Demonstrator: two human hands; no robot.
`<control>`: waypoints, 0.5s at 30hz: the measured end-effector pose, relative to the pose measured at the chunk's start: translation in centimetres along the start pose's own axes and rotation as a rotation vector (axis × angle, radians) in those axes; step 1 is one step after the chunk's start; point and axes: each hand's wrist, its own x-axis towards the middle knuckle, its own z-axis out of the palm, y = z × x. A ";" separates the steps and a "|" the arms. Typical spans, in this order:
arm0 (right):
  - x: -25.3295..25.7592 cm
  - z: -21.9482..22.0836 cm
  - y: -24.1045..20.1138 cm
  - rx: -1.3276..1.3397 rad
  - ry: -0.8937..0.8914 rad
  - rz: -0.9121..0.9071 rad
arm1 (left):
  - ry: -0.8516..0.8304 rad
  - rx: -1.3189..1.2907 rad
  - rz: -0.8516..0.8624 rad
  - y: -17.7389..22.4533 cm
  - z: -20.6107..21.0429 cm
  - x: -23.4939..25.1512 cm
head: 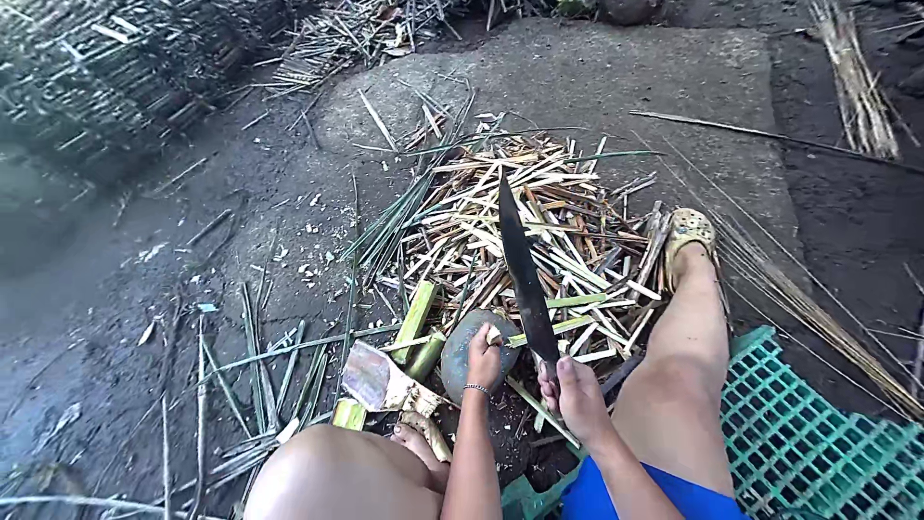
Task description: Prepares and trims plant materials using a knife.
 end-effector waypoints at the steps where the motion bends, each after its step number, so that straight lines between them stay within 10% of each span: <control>1: 0.1 0.1 -0.2 -0.015 -0.018 -0.015 | 0.003 0.013 -0.008 0.0 0.0 0.0; 15: 0.6 0.7 0.6 -0.177 -0.054 0.022 | 0.033 0.082 -0.043 1.0 1.1 0.1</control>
